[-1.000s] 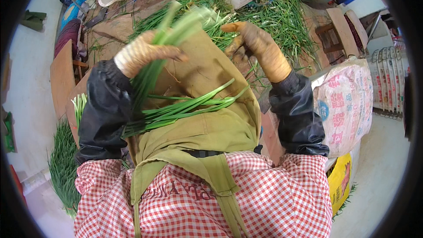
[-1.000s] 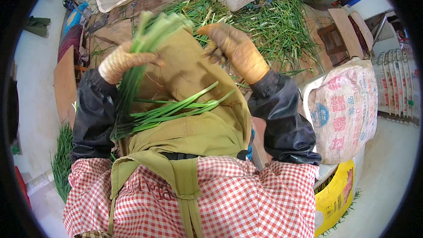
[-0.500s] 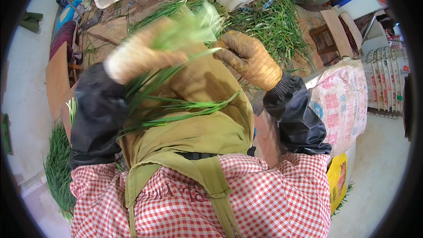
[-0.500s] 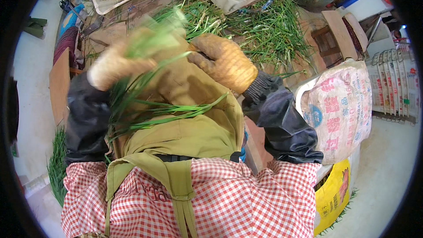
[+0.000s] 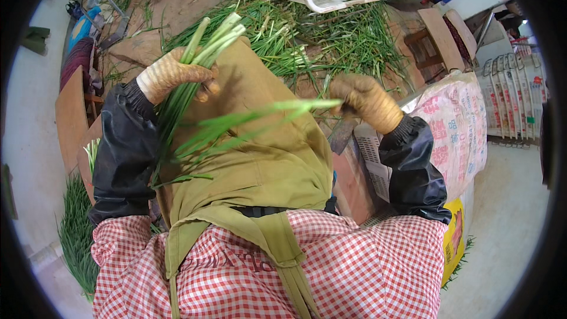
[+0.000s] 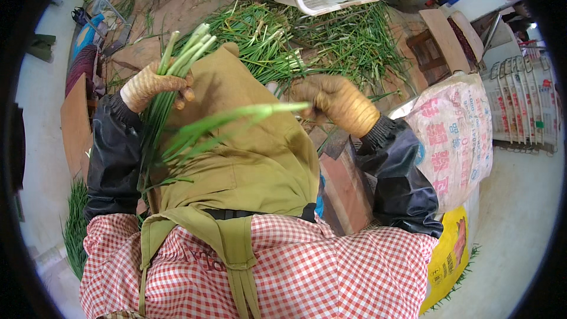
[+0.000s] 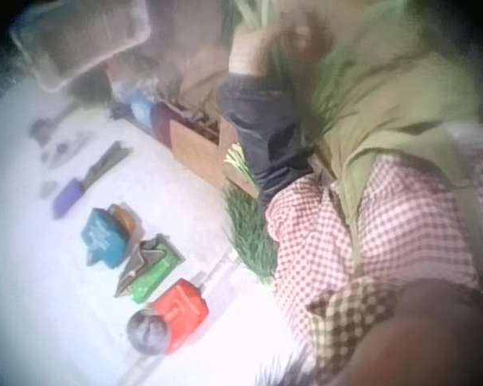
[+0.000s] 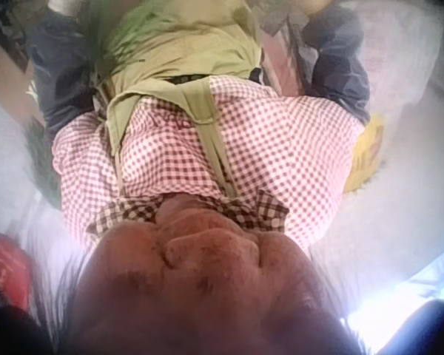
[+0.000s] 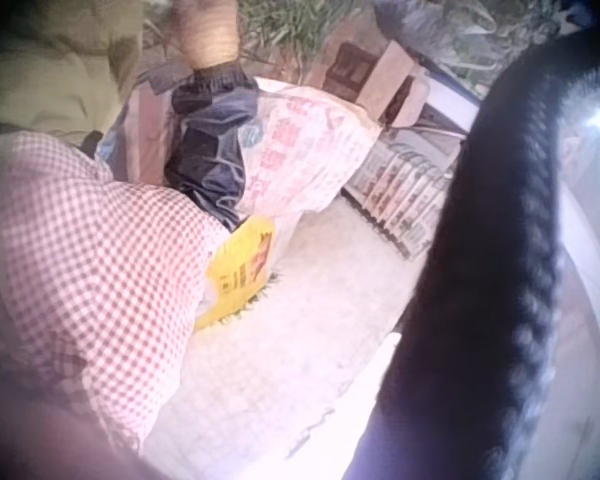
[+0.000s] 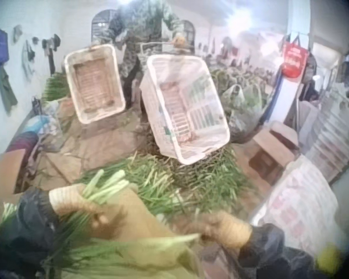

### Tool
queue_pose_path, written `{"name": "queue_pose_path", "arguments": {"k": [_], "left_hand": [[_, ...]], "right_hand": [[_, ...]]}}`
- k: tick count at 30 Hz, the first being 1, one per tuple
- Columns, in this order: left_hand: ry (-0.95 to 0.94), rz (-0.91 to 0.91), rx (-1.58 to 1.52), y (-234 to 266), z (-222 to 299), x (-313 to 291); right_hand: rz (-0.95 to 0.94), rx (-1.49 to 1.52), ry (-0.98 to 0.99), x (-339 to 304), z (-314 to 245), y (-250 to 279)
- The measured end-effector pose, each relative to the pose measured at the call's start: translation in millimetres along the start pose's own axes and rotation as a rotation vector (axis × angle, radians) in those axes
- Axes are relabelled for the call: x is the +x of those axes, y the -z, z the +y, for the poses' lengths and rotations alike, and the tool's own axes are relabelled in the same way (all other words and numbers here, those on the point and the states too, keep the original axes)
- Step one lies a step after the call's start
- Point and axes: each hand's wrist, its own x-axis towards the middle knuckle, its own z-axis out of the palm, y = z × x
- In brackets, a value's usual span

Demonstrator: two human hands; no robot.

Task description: The person gathers bundles of green onions, removes damaged leaves by hand, and organizes them into neat stacks on their lap.

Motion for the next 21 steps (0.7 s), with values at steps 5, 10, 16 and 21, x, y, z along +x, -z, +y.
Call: {"name": "queue_pose_path", "arguments": {"k": [5,10,16,21], "left_hand": [[-0.138,0.130,-0.023,14,21,-19],[-0.306,0.284,0.008,40,51,-43],[-0.455,0.250,0.025,30,82,-28],[-0.647,0.036,0.025,-18,118,17]], "right_hand": [[0.763,-0.108,0.220,27,4,69],[1.034,-0.996,-0.254,37,17,157],[1.004,-1.331,-0.139,21,-83,153],[0.851,-1.339,0.053,29,-161,112]]}}
